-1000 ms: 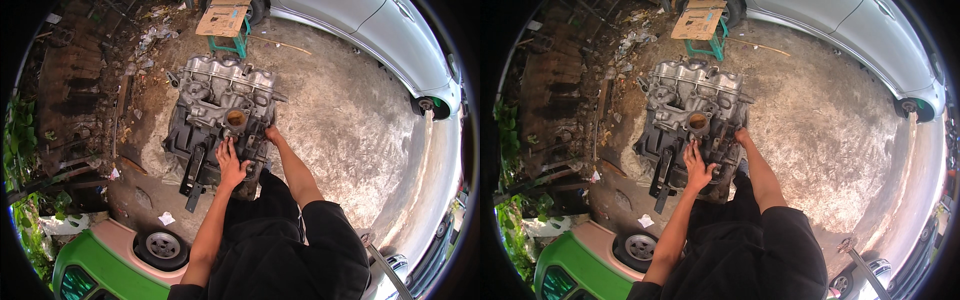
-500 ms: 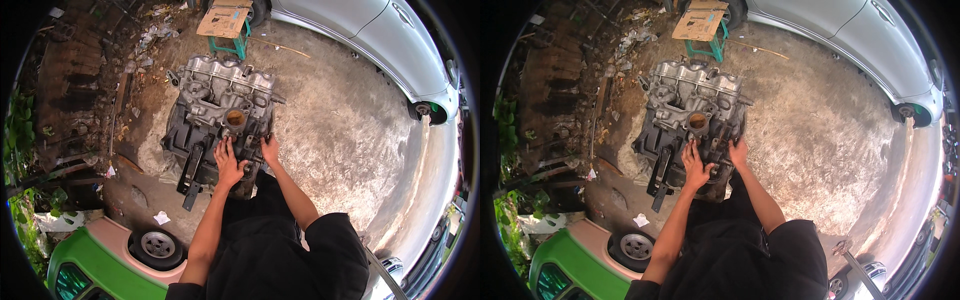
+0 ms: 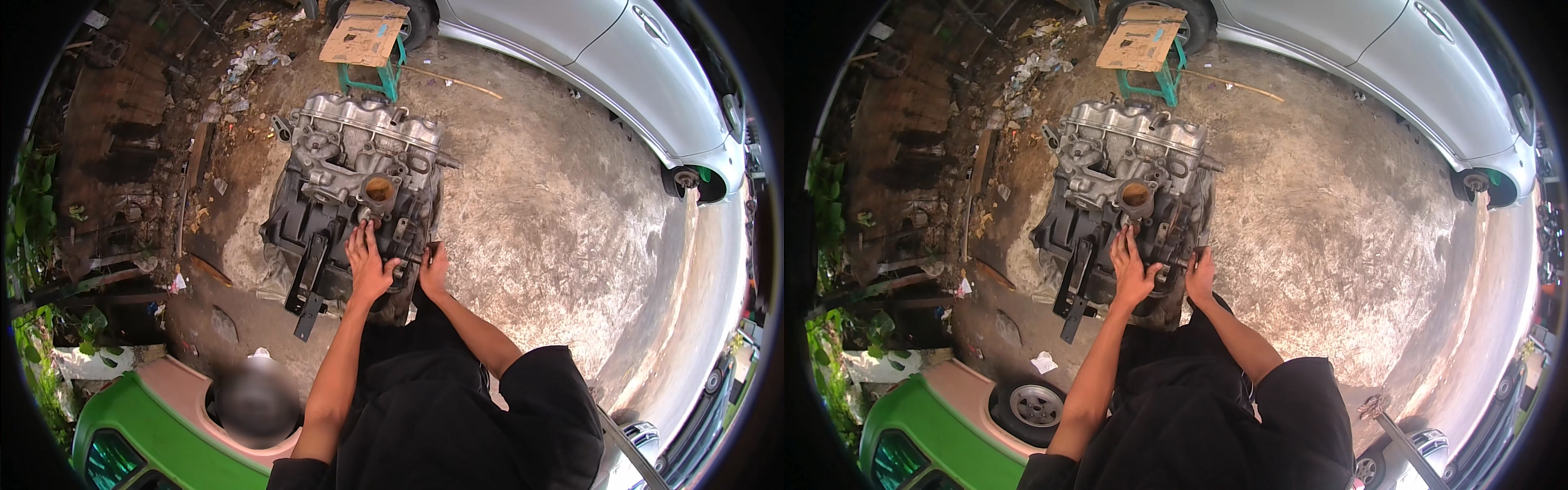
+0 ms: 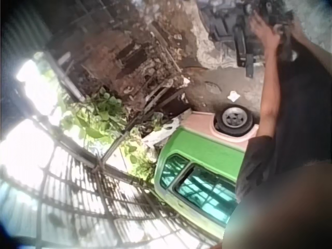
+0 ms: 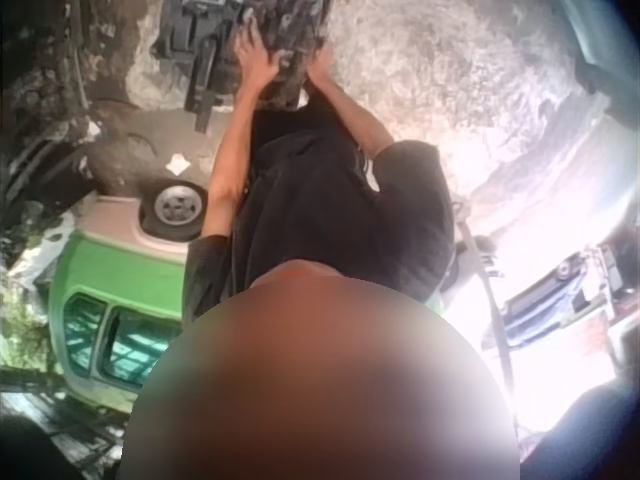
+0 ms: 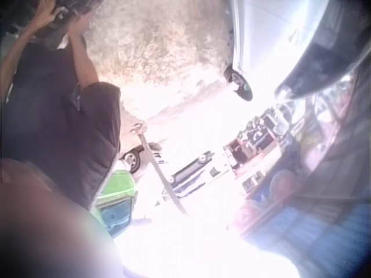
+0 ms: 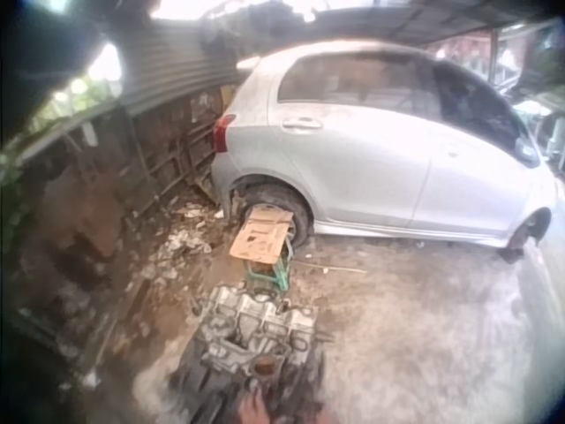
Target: The person uses a wrench to tighten bolts on a car engine block placed on a stand. The person holds the engine with one hand while turning the wrench with the other, repeatedly adjusting grip and position to access different bolts.
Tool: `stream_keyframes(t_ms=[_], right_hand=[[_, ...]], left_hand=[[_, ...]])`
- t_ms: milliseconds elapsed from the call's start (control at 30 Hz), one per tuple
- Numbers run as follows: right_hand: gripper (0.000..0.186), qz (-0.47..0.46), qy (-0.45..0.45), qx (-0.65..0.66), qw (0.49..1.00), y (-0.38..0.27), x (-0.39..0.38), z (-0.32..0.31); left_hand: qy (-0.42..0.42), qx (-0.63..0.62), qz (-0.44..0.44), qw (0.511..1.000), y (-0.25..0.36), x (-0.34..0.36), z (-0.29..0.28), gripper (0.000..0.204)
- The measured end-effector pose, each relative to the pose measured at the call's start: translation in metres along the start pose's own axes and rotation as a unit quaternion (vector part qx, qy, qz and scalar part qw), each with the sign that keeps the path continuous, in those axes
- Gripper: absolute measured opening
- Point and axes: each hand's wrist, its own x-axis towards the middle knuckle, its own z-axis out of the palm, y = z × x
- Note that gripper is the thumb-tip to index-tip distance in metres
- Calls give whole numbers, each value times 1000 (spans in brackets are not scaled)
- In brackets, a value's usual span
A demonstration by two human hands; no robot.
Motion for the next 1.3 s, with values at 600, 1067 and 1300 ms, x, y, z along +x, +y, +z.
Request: stream_keyframes(t_ms=[600,1067,1300], right_hand=[[23,339,-13,455,824,67,68,-3],[41,404,-156,236,870,106,123,53],[56,375,-202,52,903,89,143,60]], left_hand=[[0,-16,-11,1000,1,1,2,103],[0,-13,-5,1000,0,1,2,102],[5,-9,-5,1000,0,1,5,102]])
